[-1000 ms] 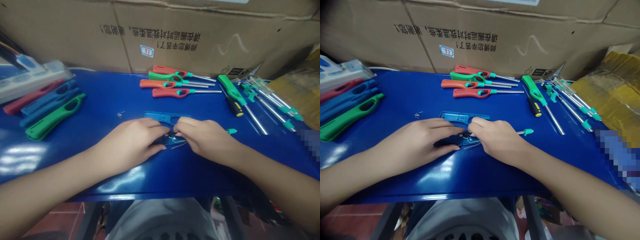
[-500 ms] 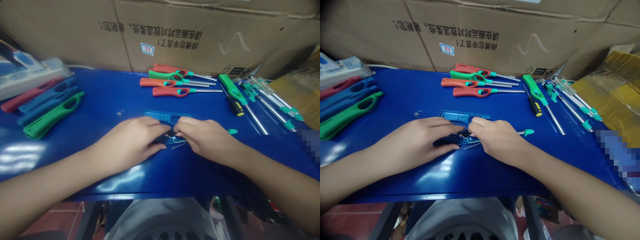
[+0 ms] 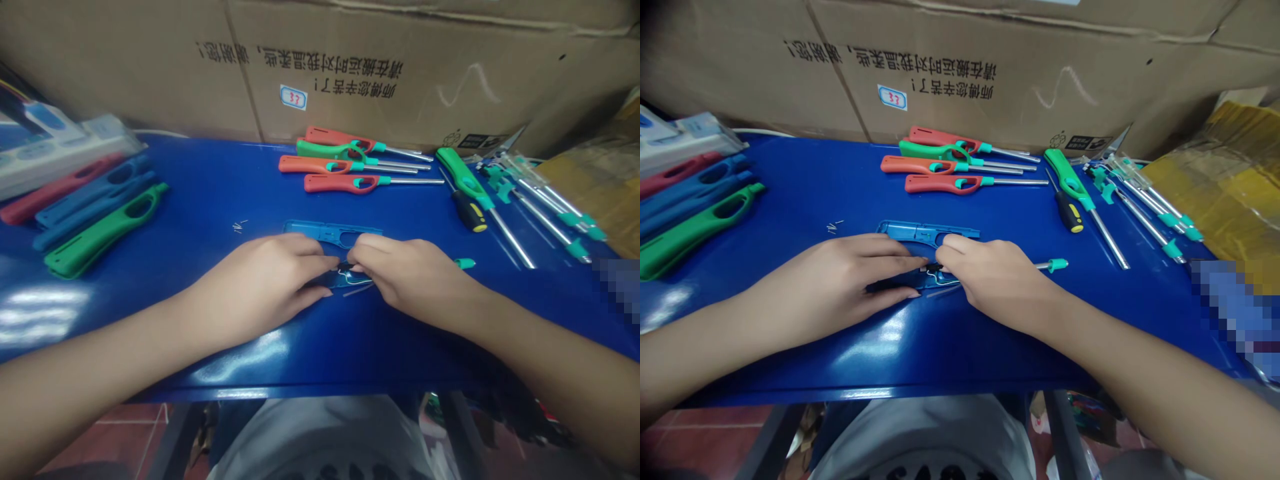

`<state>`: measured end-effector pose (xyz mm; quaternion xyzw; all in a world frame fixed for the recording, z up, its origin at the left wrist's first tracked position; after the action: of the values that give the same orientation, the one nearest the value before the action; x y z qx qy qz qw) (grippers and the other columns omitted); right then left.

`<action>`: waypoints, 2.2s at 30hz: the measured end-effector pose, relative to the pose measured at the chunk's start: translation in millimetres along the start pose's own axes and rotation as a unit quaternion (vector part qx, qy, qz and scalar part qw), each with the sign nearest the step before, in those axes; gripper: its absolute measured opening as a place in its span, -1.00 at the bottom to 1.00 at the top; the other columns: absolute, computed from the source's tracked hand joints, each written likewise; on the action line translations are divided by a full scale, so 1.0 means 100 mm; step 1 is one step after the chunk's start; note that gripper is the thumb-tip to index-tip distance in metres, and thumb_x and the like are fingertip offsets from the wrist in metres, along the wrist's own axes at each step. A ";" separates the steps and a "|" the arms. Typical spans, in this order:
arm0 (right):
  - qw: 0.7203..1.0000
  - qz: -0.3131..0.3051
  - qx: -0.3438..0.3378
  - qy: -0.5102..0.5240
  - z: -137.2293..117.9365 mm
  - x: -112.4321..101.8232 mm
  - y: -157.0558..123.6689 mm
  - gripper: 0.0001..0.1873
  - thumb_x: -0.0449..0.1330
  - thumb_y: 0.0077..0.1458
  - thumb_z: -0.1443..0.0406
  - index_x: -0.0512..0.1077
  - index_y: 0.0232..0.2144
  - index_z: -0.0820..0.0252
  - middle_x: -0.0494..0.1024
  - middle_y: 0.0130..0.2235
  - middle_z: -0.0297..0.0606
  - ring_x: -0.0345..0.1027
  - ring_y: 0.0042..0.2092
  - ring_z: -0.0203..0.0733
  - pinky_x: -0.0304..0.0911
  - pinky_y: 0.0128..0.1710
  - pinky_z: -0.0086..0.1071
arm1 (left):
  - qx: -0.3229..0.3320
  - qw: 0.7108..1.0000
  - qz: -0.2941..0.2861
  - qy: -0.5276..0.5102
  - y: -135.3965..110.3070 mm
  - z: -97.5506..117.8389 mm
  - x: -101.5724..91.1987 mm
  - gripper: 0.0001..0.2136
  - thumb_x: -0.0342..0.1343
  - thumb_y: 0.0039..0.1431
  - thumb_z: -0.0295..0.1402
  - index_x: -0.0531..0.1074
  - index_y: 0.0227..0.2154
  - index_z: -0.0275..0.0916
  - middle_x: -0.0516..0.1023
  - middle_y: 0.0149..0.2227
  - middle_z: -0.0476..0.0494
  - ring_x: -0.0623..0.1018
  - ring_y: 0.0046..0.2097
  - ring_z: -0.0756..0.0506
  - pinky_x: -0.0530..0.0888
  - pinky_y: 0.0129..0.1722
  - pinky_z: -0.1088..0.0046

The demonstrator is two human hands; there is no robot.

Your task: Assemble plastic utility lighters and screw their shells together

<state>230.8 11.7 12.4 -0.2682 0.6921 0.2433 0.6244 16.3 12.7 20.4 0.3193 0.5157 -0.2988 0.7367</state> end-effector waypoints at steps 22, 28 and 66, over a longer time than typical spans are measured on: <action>0.985 0.038 0.044 0.163 0.09 -0.04 0.06 -0.89 0.23 0.28 0.34 0.49 -0.34 0.18 0.55 -0.32 -0.37 0.38 -0.29 -0.30 0.06 -0.34 -0.41 | -0.001 1.000 -0.027 0.003 0.02 0.04 0.00 -0.76 0.18 0.34 -0.32 0.58 -0.01 -0.24 0.58 -0.14 -0.19 0.61 -0.13 -0.23 0.58 -0.12 0.18; 0.976 0.063 0.044 0.206 0.10 -0.04 0.06 -0.88 0.28 0.25 0.32 0.52 -0.37 0.19 0.48 -0.41 -0.40 0.28 -0.40 -0.36 0.08 -0.36 -0.44 | 0.025 0.996 -0.041 0.076 -0.02 0.09 0.02 -0.74 0.06 0.41 -0.32 0.58 -0.01 -0.28 0.56 -0.14 -0.24 0.58 -0.14 -0.23 0.57 -0.16 0.19; 0.976 -0.010 -0.022 0.218 0.06 -0.15 -0.03 -0.86 0.16 0.28 0.42 0.52 -0.27 0.18 0.55 -0.27 -0.33 0.40 -0.26 -0.30 0.23 -0.27 -0.40 | 0.020 0.997 -0.060 -0.040 -0.02 -0.01 0.01 -0.70 -0.03 0.40 -0.44 0.50 0.05 -0.06 0.43 -0.17 -0.17 0.46 -0.17 -0.18 0.43 -0.21 0.29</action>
<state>238.1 14.9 27.1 -0.3350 0.8037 0.1880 0.4545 14.3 11.6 19.0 0.2901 0.4981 -0.3656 0.7308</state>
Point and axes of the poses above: each hand's wrist, its own y-axis towards the middle knuckle, its own x-axis out of the palm, z = x × y, the point moved 2 cm from there along y, towards the middle knuckle
